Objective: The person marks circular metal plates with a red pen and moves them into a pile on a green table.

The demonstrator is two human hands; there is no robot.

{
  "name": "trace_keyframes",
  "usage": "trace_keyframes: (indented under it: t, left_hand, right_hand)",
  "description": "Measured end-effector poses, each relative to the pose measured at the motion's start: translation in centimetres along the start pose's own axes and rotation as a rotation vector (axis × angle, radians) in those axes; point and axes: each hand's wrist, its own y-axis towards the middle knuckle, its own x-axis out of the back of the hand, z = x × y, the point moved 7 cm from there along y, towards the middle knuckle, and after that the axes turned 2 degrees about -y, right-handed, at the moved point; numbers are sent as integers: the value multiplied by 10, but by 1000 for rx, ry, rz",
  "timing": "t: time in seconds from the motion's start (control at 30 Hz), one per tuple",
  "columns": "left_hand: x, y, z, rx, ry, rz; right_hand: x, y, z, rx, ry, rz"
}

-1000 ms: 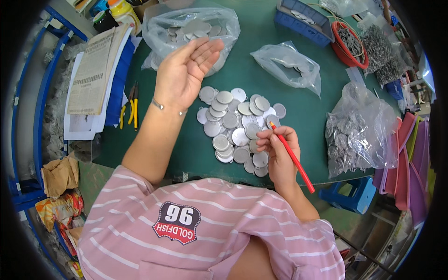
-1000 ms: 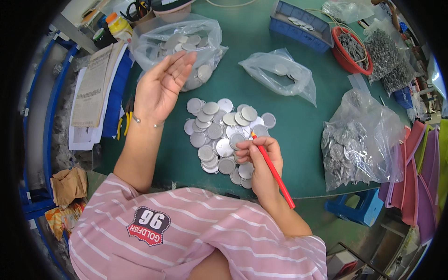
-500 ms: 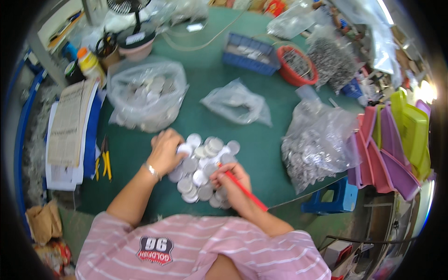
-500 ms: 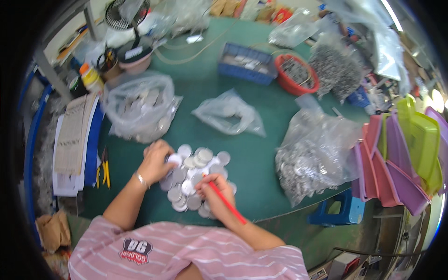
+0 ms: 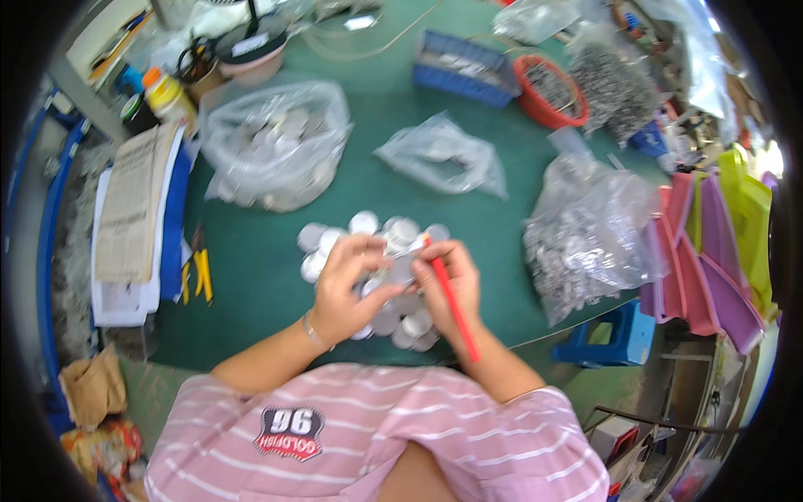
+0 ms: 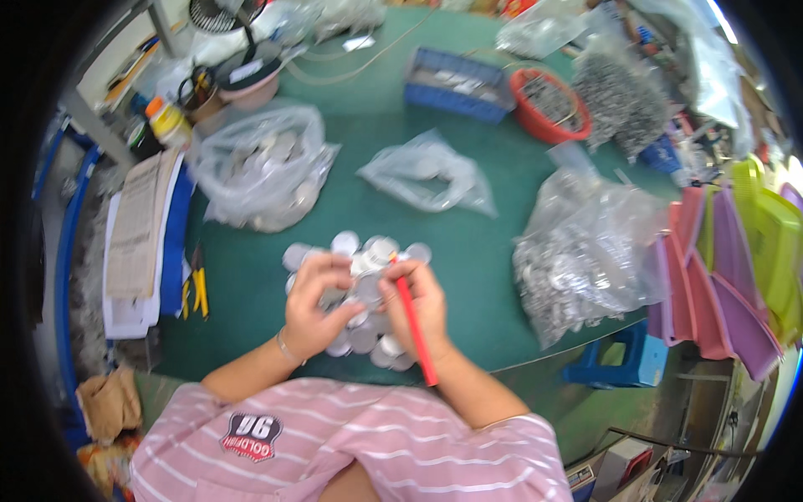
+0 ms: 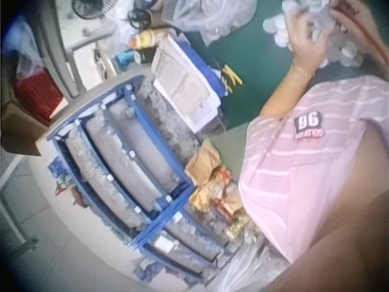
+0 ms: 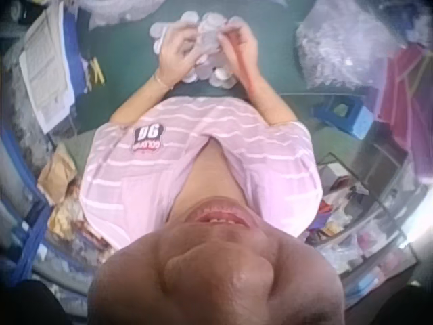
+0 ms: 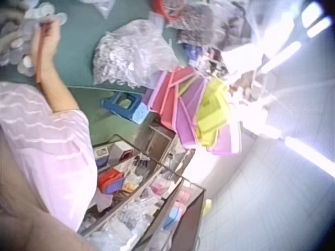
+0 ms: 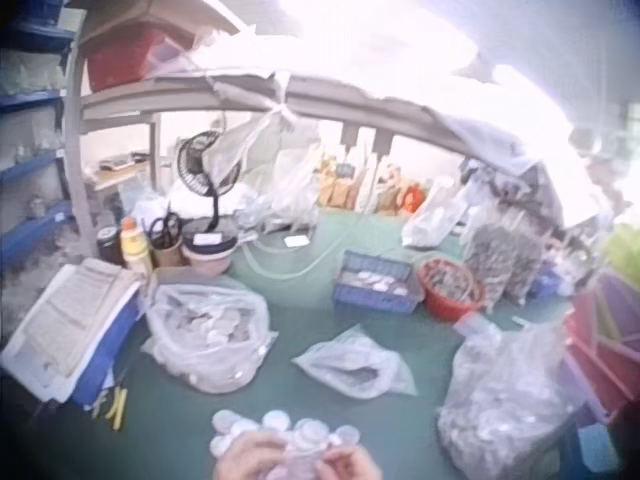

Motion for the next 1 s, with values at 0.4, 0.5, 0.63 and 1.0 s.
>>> trace_keyframes:
  t: [0.4, 0.5, 0.63, 1.0]
  left_hand:
    - [-16, -38, 59, 980, -888, -70]
    - [-15, -34, 57, 969, -900, -94]
    - [-14, -31, 52, 907, -878, -70]
    - [-23, -38, 47, 871, -792, 110]
  right_hand:
    - [2, -18, 34, 379, -317, -58]
    - [3, -31, 36, 498, -360, -17]
    - [2, -32, 28, 443, -189, -36]
    - [-4, -24, 11, 224, -125, -55]
